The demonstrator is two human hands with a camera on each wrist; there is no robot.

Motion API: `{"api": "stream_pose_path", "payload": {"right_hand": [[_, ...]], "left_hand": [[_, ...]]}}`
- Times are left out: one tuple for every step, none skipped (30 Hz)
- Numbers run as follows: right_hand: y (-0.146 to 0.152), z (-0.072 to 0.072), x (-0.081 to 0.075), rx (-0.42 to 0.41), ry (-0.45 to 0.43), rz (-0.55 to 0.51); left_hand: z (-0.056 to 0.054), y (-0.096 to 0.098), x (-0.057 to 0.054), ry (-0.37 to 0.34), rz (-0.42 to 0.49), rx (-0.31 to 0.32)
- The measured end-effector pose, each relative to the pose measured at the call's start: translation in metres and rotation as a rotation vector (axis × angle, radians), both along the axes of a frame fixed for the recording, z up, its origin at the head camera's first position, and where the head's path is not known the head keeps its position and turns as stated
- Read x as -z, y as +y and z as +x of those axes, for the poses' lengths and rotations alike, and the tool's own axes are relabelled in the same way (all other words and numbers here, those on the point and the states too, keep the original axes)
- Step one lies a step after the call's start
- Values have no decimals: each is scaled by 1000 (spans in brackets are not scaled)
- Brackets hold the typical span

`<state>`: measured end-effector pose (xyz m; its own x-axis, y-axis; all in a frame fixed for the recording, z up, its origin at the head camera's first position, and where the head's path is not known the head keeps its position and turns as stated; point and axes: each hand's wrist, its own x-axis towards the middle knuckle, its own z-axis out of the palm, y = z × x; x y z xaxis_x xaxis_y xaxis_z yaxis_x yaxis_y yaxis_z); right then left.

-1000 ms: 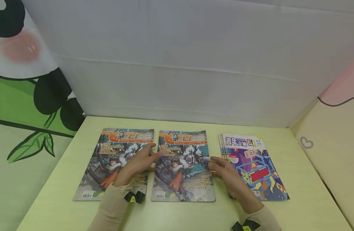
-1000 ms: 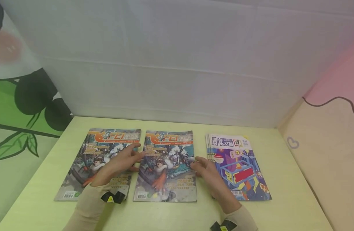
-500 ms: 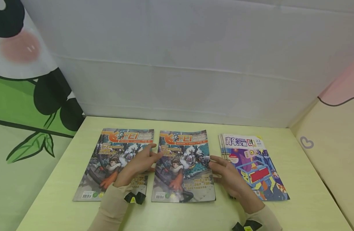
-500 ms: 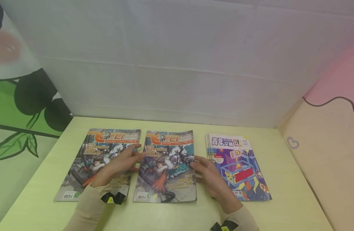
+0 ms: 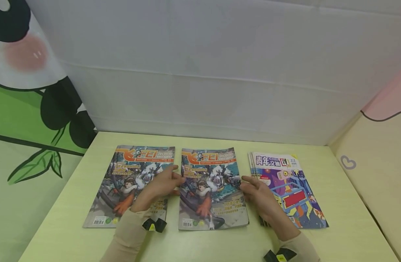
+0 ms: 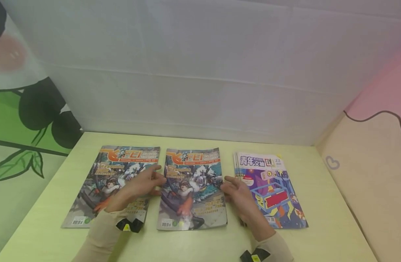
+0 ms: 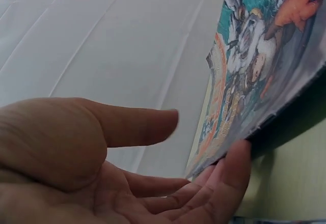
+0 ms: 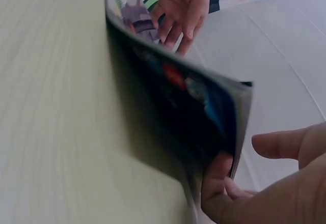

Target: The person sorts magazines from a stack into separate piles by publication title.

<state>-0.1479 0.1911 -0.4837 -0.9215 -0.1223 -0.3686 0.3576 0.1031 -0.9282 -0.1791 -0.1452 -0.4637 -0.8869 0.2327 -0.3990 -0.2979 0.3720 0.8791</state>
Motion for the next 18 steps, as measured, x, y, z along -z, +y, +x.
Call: {"api": "stream_pose_path", "payload": {"right_hand": [[-1,0,0,-12,1,28],[-1,1,1,-19,4,54],[-2,1,2,-25,8,82],[-2,1,2,-27,15,106],[-2,1,2,-28,24,120],[-2,1,3,-28,34,128],[-2,1,3,-29,42,133],[-1,1,3,-34,50,137],[-1,1,3,-45,57,141],[0,2,4,-60,63,144],[1,2,4,-78,71,148],[1,2,4,-95,77,155],[2,2,4,-111,79,161],[3,2,4,-123,82,166],[3,2,4,-131,87,171],[3,2,4,-137,93,173],[3,2,3,-136,94,172],[3,1,3,-136,94,170]], "left_hand": [[0,0,1,4,-4,4],[-1,0,3,13,-12,13],[-1,0,4,18,-12,14],[-2,1,5,27,-18,15],[-2,1,6,33,-15,12],[-2,2,8,45,-14,18],[-2,3,9,56,-16,16],[-2,4,10,67,-21,19],[-2,5,11,73,-24,13],[-1,6,11,83,-32,15],[0,7,11,88,-35,12],[0,8,12,97,-46,15],[1,9,12,100,-55,10],[2,10,12,101,-62,11],[3,11,12,100,-66,10],[3,11,12,102,-75,13],[4,12,12,101,-85,15],[5,12,12,102,-95,18]]}}
